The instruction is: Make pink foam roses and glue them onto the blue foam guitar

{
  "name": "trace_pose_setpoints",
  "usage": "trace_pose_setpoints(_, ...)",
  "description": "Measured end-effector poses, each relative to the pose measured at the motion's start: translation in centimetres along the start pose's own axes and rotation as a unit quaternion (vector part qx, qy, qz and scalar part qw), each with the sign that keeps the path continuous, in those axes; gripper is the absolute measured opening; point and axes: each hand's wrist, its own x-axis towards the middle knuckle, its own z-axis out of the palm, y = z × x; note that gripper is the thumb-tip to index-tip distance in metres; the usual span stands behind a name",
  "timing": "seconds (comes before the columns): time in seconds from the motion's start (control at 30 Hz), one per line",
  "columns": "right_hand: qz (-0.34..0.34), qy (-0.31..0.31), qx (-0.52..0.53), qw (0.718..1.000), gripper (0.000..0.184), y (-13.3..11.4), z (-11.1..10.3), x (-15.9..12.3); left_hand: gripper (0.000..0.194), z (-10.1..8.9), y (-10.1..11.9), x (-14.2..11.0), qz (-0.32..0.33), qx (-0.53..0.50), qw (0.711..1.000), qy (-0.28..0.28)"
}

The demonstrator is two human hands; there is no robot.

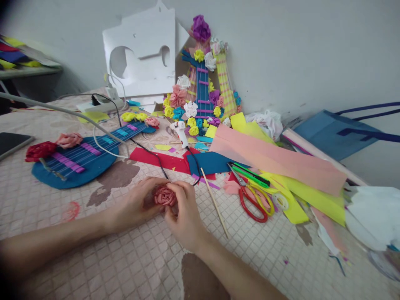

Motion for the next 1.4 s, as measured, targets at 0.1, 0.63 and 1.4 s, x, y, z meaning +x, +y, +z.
trace_pose_setpoints(0.1,0.004,-0.002,-0.004,1.000,0.055,0.1,0.0,0.0,0.051,-0.2,0.1,-0.1,0.003,-0.001,1.000,-0.008)
trace_pose_setpoints(0.63,0.010,-0.005,-0.016,1.000,0.055,-0.3,0.1,0.1,0.051,-0.7,0.3,0.0,-0.003,-0.012,1.000,-0.025)
trace_pose_setpoints(1.4,0.121,0.018,0.132,0.984,0.030,-0.2,-0.5,-1.2,0.042,-1.8,-0.9,0.7,-0.036,0.068,0.996,0.049)
